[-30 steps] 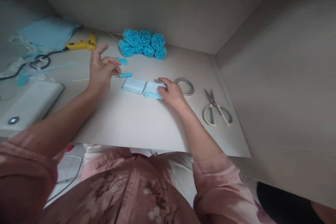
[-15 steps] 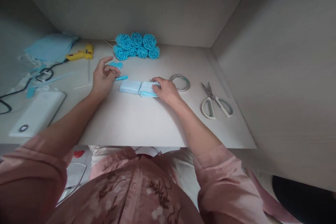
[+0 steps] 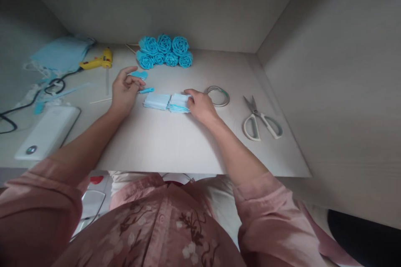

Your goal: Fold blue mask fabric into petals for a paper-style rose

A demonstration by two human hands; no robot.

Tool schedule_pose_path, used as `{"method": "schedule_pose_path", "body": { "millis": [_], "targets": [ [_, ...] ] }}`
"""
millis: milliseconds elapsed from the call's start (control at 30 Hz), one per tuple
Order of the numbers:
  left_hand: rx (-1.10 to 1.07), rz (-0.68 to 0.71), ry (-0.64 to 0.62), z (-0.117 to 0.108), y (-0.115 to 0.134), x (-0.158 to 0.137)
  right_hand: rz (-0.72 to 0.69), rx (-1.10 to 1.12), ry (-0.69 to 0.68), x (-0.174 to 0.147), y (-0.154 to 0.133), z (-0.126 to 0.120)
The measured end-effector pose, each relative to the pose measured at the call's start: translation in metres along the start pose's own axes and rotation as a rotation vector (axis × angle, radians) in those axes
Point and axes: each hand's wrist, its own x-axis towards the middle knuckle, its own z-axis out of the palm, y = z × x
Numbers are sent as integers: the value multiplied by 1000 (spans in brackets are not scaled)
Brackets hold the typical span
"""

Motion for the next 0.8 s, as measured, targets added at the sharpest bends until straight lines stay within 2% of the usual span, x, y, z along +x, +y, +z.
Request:
{"method": "schedule_pose_path", "body": {
  "millis": [233, 367, 500, 600, 667, 800],
  "targets": [
    [51, 41, -22, 5, 8, -6, 12, 32, -7, -1, -1, -1],
    [85, 73, -71, 11, 28, -17, 15, 104, -45, 2, 2, -3],
    [153, 146, -173, 18, 56, -32, -113, 249, -49, 0, -5, -12],
    [143, 157, -245, 20, 66, -37, -229, 276, -11, -6, -16, -21],
    [113, 150, -234, 20, 65, -36, -264, 236, 12, -11, -22, -26],
    [57, 95, -121, 17, 50, -28, -321, 82, 96, -16, -25, -31]
  ]
}}
